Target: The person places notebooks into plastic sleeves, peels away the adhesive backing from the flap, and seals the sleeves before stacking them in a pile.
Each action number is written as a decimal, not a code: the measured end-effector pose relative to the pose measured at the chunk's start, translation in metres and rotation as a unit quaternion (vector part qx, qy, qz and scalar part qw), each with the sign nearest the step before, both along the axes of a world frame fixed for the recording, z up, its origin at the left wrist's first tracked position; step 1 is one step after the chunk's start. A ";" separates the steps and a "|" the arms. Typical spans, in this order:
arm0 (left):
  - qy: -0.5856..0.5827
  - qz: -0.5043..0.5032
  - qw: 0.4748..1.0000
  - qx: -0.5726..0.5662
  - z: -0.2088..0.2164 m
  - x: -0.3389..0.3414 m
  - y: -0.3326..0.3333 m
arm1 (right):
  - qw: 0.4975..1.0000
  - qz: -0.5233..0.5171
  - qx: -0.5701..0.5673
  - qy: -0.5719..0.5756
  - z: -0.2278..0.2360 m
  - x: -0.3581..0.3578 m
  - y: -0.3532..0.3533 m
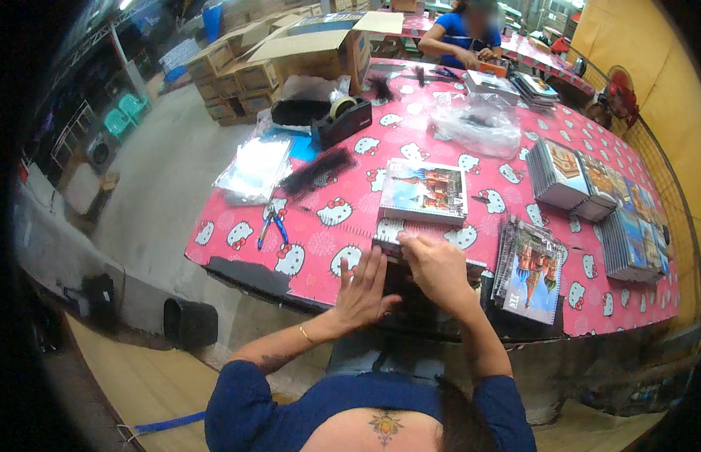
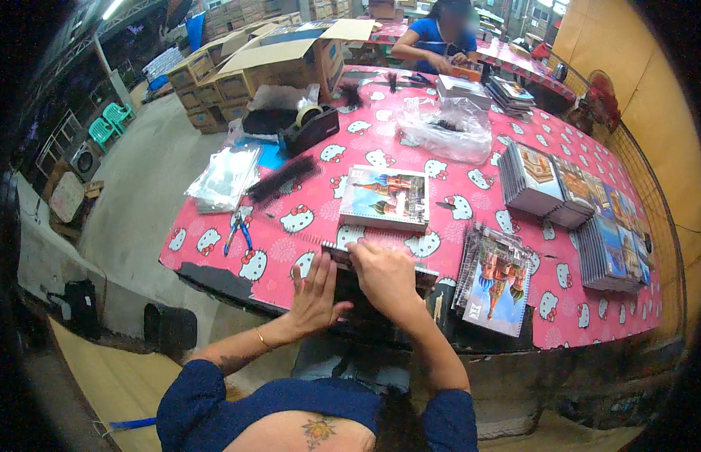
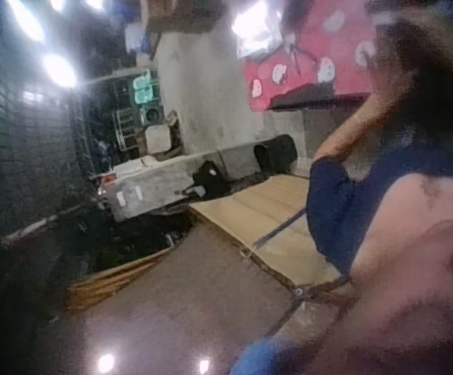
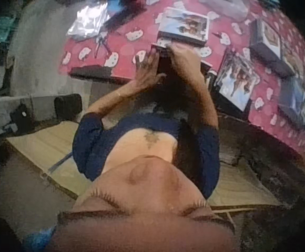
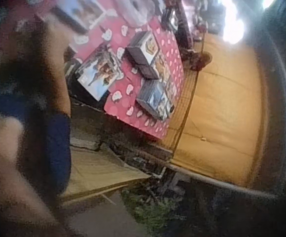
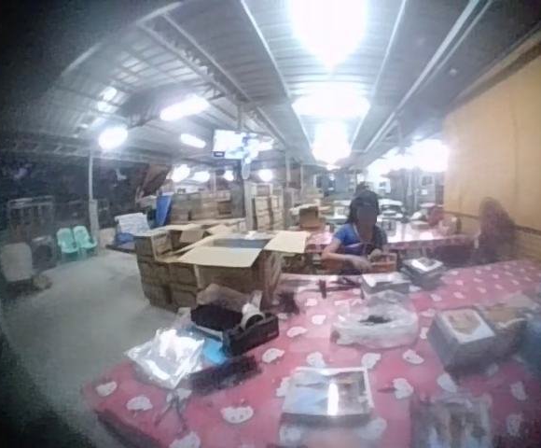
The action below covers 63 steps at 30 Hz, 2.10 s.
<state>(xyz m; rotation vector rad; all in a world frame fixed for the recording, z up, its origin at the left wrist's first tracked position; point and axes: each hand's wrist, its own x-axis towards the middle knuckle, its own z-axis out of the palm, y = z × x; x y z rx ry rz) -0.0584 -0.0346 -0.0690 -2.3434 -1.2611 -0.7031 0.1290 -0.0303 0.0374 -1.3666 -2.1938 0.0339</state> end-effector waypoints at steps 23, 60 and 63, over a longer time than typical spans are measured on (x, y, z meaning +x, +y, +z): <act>0.163 -0.213 0.963 -0.006 0.024 -0.005 -0.002 | 0.999 0.036 -0.009 -0.018 -0.001 0.045 -0.007; 0.047 -0.175 0.942 -0.284 0.074 0.046 0.016 | 0.815 0.079 -0.260 0.512 -0.067 0.081 -0.031; 0.159 -0.188 0.968 -0.038 0.063 0.045 0.026 | 0.836 0.072 -0.282 0.466 -0.071 0.082 -0.025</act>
